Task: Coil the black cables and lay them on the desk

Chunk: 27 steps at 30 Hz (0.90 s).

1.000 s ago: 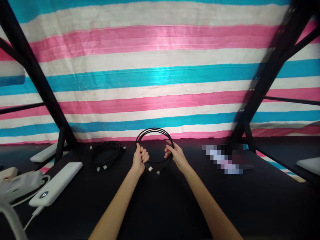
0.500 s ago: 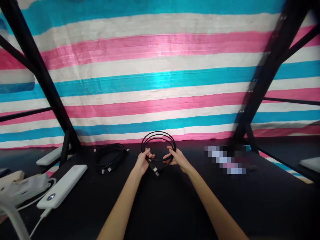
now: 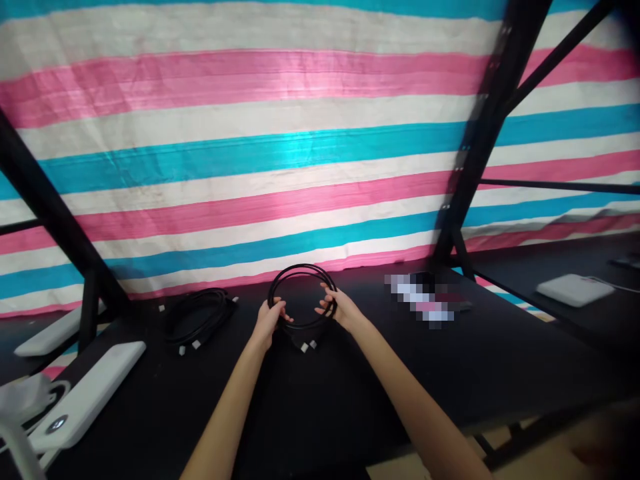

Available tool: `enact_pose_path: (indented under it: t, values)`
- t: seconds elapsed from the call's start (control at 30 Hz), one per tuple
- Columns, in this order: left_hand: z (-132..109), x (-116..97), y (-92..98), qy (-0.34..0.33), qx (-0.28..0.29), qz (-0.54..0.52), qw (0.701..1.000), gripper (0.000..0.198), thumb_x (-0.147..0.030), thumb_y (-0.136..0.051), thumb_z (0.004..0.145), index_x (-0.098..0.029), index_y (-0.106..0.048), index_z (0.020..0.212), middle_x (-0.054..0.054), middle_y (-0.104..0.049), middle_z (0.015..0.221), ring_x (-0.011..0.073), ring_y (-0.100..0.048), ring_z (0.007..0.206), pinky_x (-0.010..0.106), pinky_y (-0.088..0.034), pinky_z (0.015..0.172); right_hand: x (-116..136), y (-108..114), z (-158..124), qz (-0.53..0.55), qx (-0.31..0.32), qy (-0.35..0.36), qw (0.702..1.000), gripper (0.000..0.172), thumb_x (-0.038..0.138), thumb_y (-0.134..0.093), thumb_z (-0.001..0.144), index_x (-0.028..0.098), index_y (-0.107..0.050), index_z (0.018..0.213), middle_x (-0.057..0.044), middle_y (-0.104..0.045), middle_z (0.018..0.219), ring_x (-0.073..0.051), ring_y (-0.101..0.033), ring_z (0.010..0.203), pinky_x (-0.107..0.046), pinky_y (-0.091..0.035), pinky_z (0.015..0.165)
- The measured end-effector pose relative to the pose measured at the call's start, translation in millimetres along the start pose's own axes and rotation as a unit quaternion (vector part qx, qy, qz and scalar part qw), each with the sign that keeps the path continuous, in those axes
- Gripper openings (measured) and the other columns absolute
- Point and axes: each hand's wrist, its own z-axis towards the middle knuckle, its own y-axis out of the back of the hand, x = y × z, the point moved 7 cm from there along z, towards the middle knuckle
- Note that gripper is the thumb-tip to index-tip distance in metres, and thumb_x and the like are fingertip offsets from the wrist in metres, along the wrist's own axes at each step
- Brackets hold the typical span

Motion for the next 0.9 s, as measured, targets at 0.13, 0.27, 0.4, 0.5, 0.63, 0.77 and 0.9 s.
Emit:
enact_pose_path:
  t: [0.13, 0.27, 0.4, 0.5, 0.63, 0.77, 0.9]
  values:
    - [-8.3, 7.8, -10.8, 0.022, 0.039, 0.077, 0.996, 0.026, -0.012, -0.070, 0.069, -0.016, -0.051, 0.085, -0.002, -0.059, 0.048, 0.0131, -0.053, 0.030, 0.017, -0.030, 0.031, 7.1, 9.0, 6.5, 0.052, -0.007, -0.006, 0.999, 0.023, 0.033, -0.051, 0.094, 0.013, -0.057, 0.104, 0.000, -0.058, 0.079, -0.008, -0.055, 0.058, -0.024, -0.051, 0.056]
    - [-15.5, 9.6, -22.9, 0.030, 0.093, 0.079, 0.992, 0.023, -0.020, -0.074, 0.066, -0.015, -0.052, 0.072, 0.003, -0.062, 0.049, 0.0111, -0.047, 0.024, 0.017, -0.017, 0.026, 15.3, 14.2, 10.7, 0.068, 0.009, -0.010, 0.998, 0.026, 0.037, -0.051, 0.094, 0.013, -0.058, 0.098, 0.000, -0.058, 0.079, -0.008, -0.053, 0.057, -0.021, -0.047, 0.050]
    - [-16.8, -6.4, -23.1, 0.008, 0.096, 0.009, 0.995, 0.032, -0.032, -0.067, 0.074, -0.017, -0.044, 0.056, 0.002, -0.060, 0.050, 0.0092, -0.051, 0.033, 0.017, -0.030, 0.031, 21.4, 7.7, 4.2, 0.063, 0.065, -0.024, 0.996, 0.034, 0.038, -0.048, 0.095, 0.014, -0.051, 0.071, 0.008, -0.042, 0.054, -0.004, -0.033, 0.038, -0.016, -0.032, 0.036]
    - [-19.2, -27.5, -16.9, -0.008, 0.106, -0.063, 0.992, 0.040, -0.031, -0.061, 0.078, -0.019, -0.035, 0.050, -0.004, -0.044, 0.041, 0.0080, -0.052, 0.041, 0.016, -0.039, 0.041, 26.0, -2.9, -9.5, 0.050, 0.126, -0.041, 0.990, 0.047, 0.034, -0.046, 0.094, 0.019, -0.032, 0.053, 0.010, -0.023, 0.043, -0.003, -0.019, 0.035, -0.013, -0.022, 0.032]
    - [-29.6, -53.0, -6.1, -0.015, 0.146, -0.123, 0.981, 0.024, -0.033, -0.051, 0.088, -0.015, -0.058, 0.072, -0.010, -0.023, 0.042, 0.0029, -0.020, 0.028, 0.017, -0.022, 0.030, 34.6, -15.1, -29.5, 0.024, 0.186, -0.045, 0.981, 0.040, 0.034, -0.046, 0.092, 0.018, -0.040, 0.056, 0.009, -0.025, 0.044, -0.003, -0.015, 0.035, -0.010, -0.015, 0.030]
    - [-36.1, -58.8, -2.1, -0.004, 0.168, -0.105, 0.980, 0.024, -0.032, -0.047, 0.092, -0.014, -0.062, 0.094, -0.010, -0.023, 0.045, 0.0011, -0.010, 0.026, 0.016, -0.010, 0.027, 39.5, -22.8, -36.6, -0.015, 0.188, -0.016, 0.982, 0.026, 0.037, -0.047, 0.091, 0.015, -0.061, 0.087, 0.009, -0.033, 0.051, -0.003, -0.016, 0.035, -0.011, -0.014, 0.029]
    - [-29.9, -47.4, -6.0, -0.009, 0.138, -0.056, 0.989, 0.018, -0.028, -0.060, 0.085, -0.017, -0.060, 0.099, -0.010, -0.033, 0.046, 0.0006, -0.020, 0.025, 0.013, -0.006, 0.027, 37.5, -23.7, -30.8, -0.062, 0.129, 0.044, 0.989, 0.023, 0.032, -0.060, 0.084, 0.019, -0.062, 0.104, 0.007, -0.047, 0.059, -0.002, -0.027, 0.036, -0.012, -0.020, 0.029]
